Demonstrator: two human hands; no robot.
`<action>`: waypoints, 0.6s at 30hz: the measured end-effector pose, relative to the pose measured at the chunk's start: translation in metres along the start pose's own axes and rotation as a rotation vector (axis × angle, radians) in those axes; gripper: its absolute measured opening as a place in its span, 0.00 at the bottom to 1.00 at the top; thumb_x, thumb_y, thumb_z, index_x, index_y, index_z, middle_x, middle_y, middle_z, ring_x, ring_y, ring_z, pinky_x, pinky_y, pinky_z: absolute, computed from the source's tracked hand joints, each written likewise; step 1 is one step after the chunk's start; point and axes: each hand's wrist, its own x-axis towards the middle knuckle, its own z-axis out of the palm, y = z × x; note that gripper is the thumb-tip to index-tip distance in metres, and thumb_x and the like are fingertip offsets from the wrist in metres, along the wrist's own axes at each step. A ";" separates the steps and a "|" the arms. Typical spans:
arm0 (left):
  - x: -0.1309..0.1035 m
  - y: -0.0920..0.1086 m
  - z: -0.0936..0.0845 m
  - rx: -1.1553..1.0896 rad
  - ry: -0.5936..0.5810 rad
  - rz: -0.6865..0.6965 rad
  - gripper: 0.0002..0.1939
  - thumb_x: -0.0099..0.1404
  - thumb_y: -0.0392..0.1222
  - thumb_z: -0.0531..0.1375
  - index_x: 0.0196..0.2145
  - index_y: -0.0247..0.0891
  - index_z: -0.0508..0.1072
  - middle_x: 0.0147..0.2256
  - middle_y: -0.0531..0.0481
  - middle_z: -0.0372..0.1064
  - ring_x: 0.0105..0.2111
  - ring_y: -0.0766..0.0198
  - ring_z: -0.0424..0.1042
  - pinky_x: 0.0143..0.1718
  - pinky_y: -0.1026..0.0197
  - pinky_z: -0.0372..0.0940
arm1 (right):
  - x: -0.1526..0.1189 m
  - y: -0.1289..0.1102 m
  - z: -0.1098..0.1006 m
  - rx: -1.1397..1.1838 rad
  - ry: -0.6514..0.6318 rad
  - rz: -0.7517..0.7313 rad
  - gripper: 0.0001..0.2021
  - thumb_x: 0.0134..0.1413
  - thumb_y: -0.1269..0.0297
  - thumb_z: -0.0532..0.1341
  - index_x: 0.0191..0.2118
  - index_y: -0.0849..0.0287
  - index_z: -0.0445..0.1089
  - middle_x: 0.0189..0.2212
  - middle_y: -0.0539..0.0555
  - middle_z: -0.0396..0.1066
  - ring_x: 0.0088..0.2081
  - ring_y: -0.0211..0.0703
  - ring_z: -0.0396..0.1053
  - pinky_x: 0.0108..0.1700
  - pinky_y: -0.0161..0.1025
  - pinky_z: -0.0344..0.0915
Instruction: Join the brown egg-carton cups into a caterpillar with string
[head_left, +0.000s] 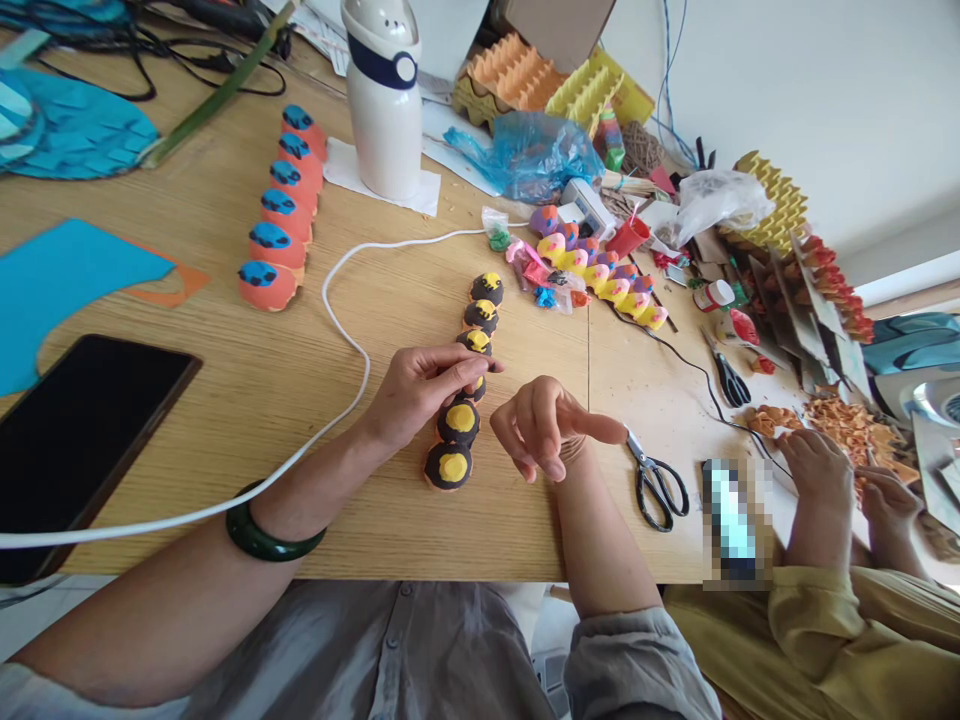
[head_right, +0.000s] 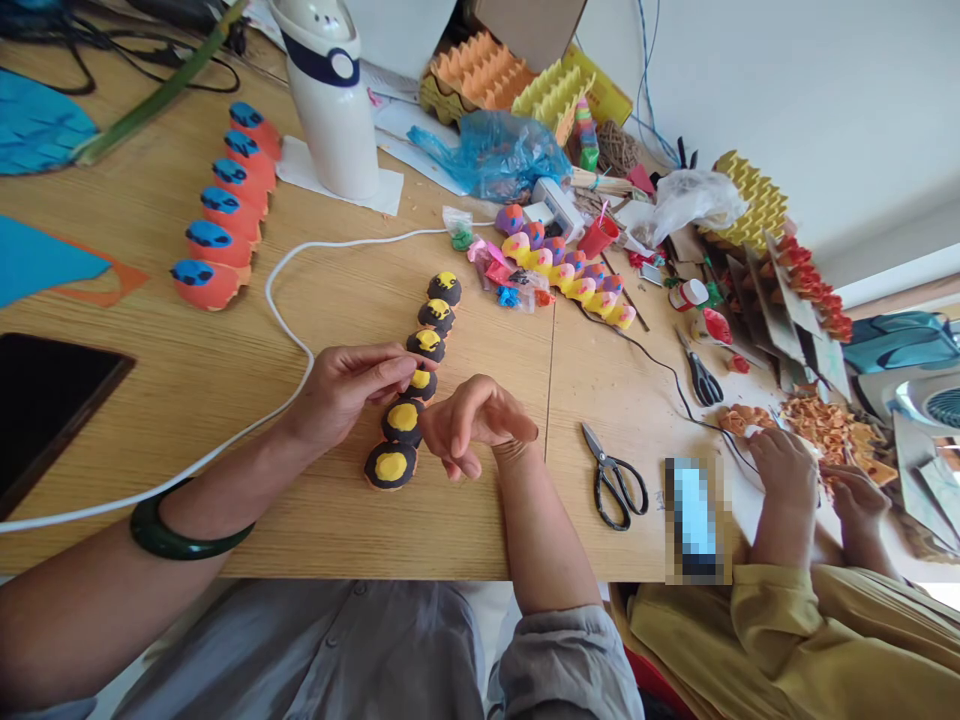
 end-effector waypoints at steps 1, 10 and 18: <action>0.000 0.000 0.000 0.002 0.000 0.000 0.15 0.66 0.51 0.66 0.35 0.37 0.85 0.25 0.54 0.67 0.24 0.71 0.60 0.26 0.66 0.58 | 0.000 0.000 0.000 -0.006 0.003 0.003 0.42 0.44 0.30 0.69 0.53 0.64 0.79 0.19 0.54 0.75 0.29 0.42 0.68 0.30 0.33 0.76; -0.001 0.000 0.000 0.027 0.019 -0.027 0.16 0.64 0.53 0.66 0.34 0.37 0.85 0.25 0.52 0.67 0.24 0.69 0.62 0.25 0.65 0.58 | -0.009 0.006 -0.008 0.000 0.049 0.058 0.35 0.33 0.28 0.71 0.36 0.56 0.81 0.17 0.53 0.75 0.25 0.40 0.69 0.26 0.30 0.72; 0.000 0.003 0.002 0.007 0.014 -0.037 0.16 0.63 0.53 0.67 0.35 0.36 0.85 0.25 0.52 0.67 0.23 0.70 0.61 0.24 0.66 0.57 | -0.009 0.001 -0.003 -0.118 0.087 -0.047 0.37 0.44 0.22 0.62 0.38 0.56 0.80 0.14 0.50 0.70 0.22 0.40 0.65 0.23 0.31 0.69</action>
